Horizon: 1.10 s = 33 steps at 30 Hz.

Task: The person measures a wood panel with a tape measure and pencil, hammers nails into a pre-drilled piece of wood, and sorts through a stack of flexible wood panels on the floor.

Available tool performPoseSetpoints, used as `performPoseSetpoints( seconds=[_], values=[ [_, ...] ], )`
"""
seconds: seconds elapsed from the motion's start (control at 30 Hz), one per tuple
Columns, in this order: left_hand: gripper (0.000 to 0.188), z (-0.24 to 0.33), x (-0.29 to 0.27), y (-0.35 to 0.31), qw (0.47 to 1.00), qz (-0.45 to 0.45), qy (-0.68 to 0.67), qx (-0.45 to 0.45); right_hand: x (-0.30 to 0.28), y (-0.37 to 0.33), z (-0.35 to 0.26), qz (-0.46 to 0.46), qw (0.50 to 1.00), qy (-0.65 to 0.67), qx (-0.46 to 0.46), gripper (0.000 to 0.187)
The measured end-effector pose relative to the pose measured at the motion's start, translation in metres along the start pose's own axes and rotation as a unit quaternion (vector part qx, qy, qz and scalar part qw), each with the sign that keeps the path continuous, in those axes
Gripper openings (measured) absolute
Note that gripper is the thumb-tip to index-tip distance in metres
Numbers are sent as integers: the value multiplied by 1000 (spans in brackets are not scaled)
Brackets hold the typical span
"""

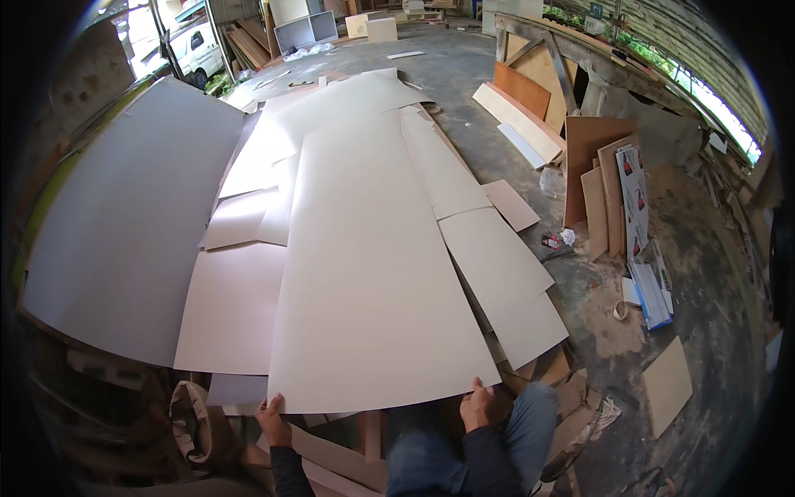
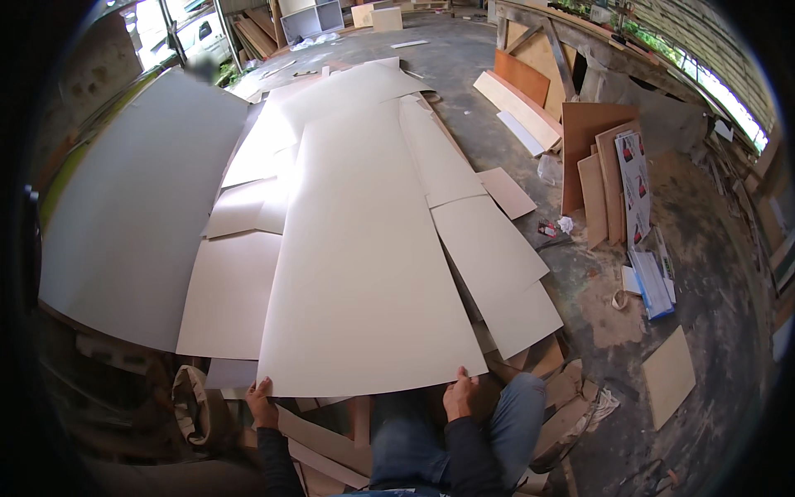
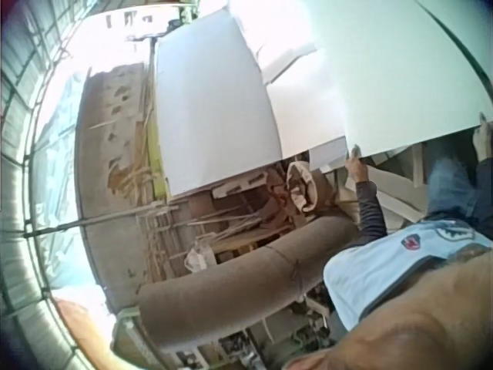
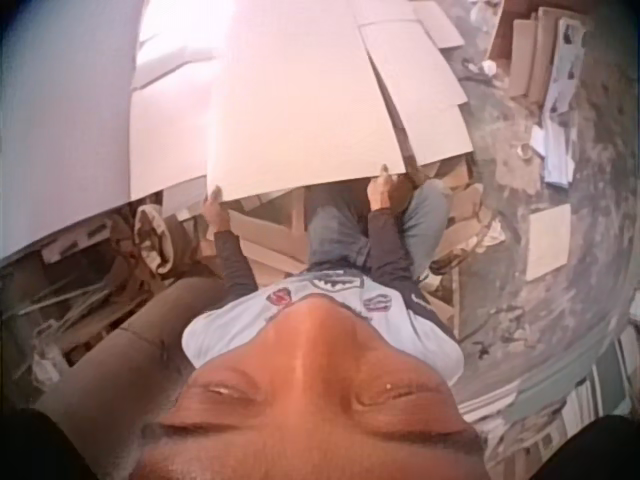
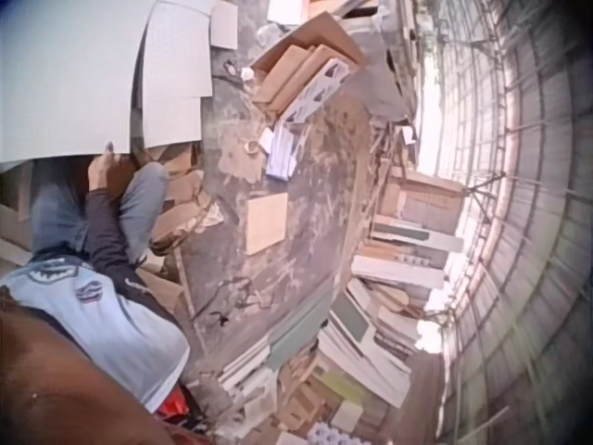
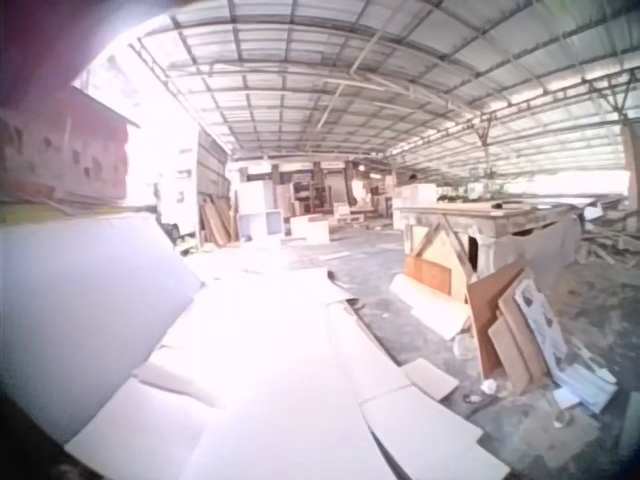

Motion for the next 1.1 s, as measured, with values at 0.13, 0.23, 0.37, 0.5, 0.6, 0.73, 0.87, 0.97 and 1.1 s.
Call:
performPoseSetpoints(
  seconds=[0.13,0.23,0.37,0.5,0.6,0.73,0.87,0.97,1.1],
  values=[
    [29,10,-22,36,1000,12,20,17,25,-13,55,-57,994,18,86,40],
    [21,-3,-40,82,998,55,-1,40,52,-12,93,-62,989,-3,136,41],
    [26,-55,-89,136,992,120,-26,-15,99,-13,125,-81,980,-63,169,35],
    [39,-172,-21,87,960,135,-76,-231,151,-11,141,-175,961,-143,161,39],
    [37,-192,29,16,927,198,-29,-318,168,-25,165,-261,885,-278,267,30],
    [38,-220,117,-46,895,123,-173,-391,143,8,139,-297,757,-554,179,23],
    [49,-254,118,-41,887,116,-206,-396,124,55,-13,-46,693,-606,-388,17],
    [47,-228,152,-23,931,-7,-186,-314,58,111,-60,-15,877,-418,-235,37],
    [24,-151,185,-10,963,-64,-103,-241,73,113,-34,-196,974,-60,94,72]
  ],
)
Point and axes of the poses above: each hand's wrist, its own y-axis towards the middle knuckle, its own x-axis out of the palm, z = x × y, the point moved 10 cm from there along y, towards the middle knuckle, and after that the axes turned 3 degrees about -x, right-handed, at the moved point
